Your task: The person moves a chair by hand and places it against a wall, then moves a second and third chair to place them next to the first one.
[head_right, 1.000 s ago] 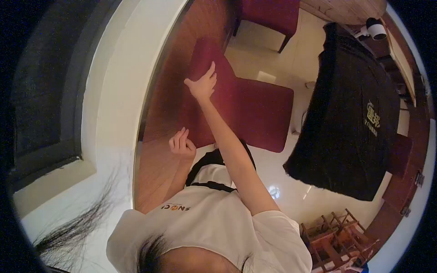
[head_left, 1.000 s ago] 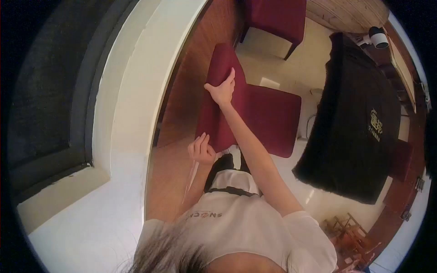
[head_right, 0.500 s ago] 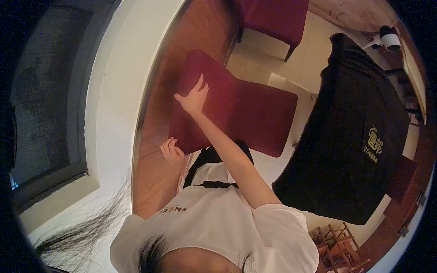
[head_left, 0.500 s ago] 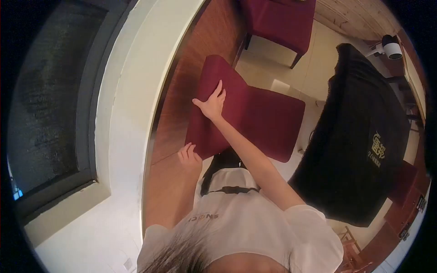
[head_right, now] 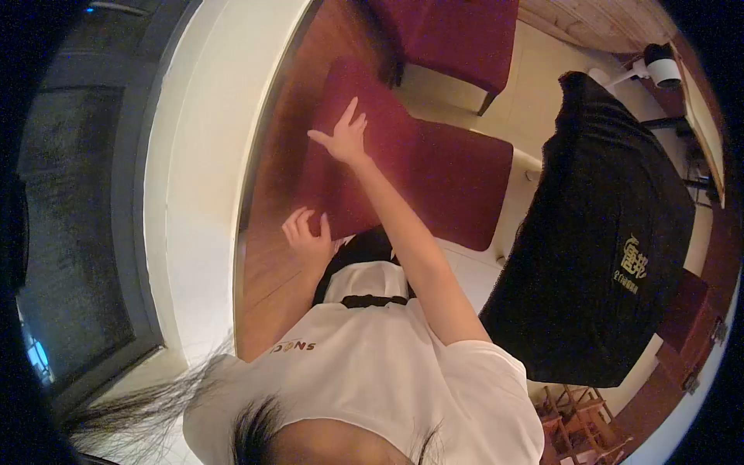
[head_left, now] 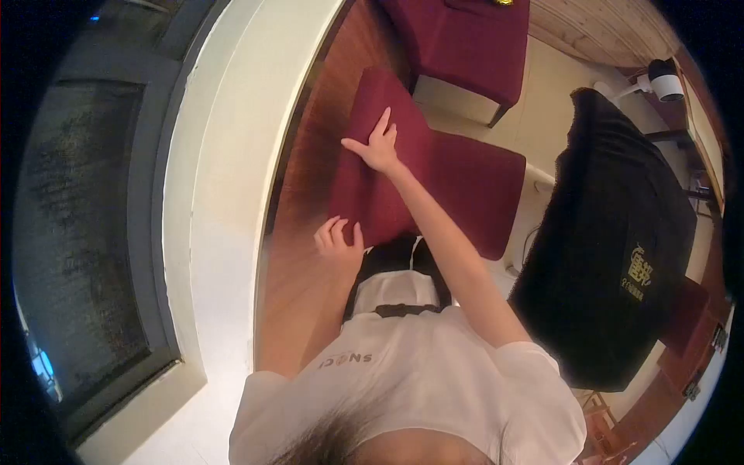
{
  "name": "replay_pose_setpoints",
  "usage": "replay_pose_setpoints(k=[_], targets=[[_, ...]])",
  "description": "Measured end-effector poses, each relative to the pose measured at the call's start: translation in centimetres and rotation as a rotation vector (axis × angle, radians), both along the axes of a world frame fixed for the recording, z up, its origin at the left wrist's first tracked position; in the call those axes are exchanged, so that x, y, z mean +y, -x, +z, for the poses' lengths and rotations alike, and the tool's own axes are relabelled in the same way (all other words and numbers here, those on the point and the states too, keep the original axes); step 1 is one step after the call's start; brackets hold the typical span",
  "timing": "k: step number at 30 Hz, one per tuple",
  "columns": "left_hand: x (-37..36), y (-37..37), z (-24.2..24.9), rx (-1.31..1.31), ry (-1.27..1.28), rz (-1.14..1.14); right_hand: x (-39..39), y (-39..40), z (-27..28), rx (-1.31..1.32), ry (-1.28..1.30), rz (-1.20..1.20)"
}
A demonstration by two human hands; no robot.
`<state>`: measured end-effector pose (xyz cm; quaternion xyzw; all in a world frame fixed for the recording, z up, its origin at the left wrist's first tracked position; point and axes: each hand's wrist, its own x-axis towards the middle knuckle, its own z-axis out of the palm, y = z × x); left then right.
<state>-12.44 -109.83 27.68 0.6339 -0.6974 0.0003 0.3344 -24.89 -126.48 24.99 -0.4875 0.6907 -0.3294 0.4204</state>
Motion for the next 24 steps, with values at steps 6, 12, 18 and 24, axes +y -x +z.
replay_pose_setpoints(k=[6,12,18,24], targets=[[-5.6,3.3,0.5,0.007,0.0,-0.054,-6.0,4.1,1.6,-0.025,-0.056,0.068],[-5.8,4.1,1.4,-0.103,-0.012,-0.098,-5.9,4.4,2.9,-0.048,-0.023,0.06],[-8.3,5.4,3.1,-0.119,-0.089,-0.091,-7.6,5.0,3.5,-0.067,-0.016,0.137],[-8.0,6.2,3.4,-0.214,-0.097,-0.06,-8.2,5.8,3.5,-0.055,-0.134,0.241]])
